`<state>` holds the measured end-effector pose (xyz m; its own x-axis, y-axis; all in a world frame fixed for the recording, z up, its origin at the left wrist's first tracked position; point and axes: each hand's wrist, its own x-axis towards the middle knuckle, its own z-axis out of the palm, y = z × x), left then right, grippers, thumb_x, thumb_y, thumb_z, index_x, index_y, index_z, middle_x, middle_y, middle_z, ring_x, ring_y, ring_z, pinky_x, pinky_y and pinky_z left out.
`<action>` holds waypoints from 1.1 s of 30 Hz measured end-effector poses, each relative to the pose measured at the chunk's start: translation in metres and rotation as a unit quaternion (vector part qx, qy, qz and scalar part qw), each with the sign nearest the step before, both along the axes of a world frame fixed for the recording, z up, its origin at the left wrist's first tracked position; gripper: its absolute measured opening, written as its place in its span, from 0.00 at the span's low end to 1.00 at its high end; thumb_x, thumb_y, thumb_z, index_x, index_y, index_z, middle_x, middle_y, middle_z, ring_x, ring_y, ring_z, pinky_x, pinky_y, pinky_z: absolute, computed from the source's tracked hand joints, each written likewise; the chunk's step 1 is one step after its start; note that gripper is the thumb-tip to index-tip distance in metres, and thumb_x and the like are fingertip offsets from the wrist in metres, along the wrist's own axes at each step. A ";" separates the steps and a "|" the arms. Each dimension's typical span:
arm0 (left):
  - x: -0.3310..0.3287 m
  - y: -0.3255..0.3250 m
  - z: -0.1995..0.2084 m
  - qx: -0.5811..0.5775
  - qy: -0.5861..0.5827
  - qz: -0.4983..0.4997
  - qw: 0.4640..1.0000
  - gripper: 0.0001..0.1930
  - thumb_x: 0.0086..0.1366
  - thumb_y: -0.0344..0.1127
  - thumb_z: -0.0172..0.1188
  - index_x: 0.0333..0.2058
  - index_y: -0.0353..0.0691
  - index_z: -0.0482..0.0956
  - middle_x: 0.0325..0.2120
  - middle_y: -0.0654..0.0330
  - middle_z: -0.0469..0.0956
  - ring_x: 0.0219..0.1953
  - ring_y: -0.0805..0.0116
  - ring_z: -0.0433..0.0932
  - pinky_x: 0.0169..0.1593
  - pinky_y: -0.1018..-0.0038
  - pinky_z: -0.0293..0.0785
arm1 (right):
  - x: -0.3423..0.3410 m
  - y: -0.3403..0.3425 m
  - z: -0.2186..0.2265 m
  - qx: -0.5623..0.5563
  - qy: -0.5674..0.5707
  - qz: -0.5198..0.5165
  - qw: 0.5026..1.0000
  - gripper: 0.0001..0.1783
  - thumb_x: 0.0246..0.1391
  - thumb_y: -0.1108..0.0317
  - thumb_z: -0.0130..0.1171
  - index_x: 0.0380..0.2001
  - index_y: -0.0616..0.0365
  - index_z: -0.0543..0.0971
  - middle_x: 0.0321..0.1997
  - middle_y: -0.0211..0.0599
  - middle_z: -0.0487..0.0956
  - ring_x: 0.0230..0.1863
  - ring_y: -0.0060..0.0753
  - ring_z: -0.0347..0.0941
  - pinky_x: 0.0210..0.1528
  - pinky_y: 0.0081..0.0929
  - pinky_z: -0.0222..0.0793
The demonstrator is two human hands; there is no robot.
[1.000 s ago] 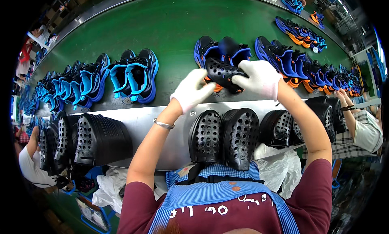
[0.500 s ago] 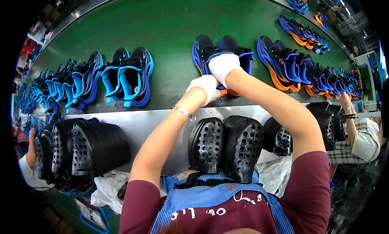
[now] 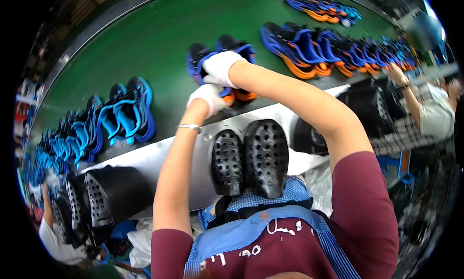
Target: The person takes a black plastic shoe component from a stack, places it onto a blue and black shoe on a conveyor belt, and presses it down by hand. The person repeats this process for several shoes moving along the assembly line.
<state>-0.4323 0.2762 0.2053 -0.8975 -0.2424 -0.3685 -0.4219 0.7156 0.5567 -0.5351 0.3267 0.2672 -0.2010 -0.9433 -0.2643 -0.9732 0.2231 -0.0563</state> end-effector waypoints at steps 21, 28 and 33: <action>0.030 -0.006 -0.007 -0.077 0.019 0.040 0.996 0.24 0.59 0.52 0.60 0.43 0.35 0.80 0.39 0.45 0.81 0.45 0.43 0.78 0.51 0.61 0.73 | 0.028 0.413 0.060 -0.193 0.024 -0.469 0.861 0.26 0.45 0.58 0.68 0.47 0.56 0.75 0.45 0.42 0.77 0.44 0.40 0.77 0.49 0.31 0.73; 0.076 -0.050 -0.020 -0.129 0.053 0.108 0.984 0.27 0.59 0.50 0.64 0.50 0.35 0.78 0.47 0.44 0.79 0.51 0.48 0.77 0.54 0.65 0.72 | 0.020 0.420 0.033 -0.218 0.066 -0.436 0.871 0.28 0.41 0.60 0.72 0.46 0.55 0.74 0.45 0.41 0.75 0.48 0.44 0.74 0.51 0.35 0.72; 0.092 -0.050 -0.019 -0.151 0.101 0.082 0.980 0.32 0.58 0.46 0.64 0.58 0.36 0.71 0.53 0.44 0.74 0.54 0.48 0.75 0.58 0.65 0.70 | 0.020 0.422 0.035 -0.201 0.064 -0.436 0.875 0.28 0.38 0.62 0.73 0.44 0.55 0.74 0.44 0.40 0.74 0.48 0.44 0.74 0.50 0.36 0.72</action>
<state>-0.3406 0.2263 0.1866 -0.8848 -0.4597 -0.0765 -0.4475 0.7923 0.4147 -0.5156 0.7489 0.3023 -0.8942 -0.4281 0.1313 -0.4469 0.8711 -0.2034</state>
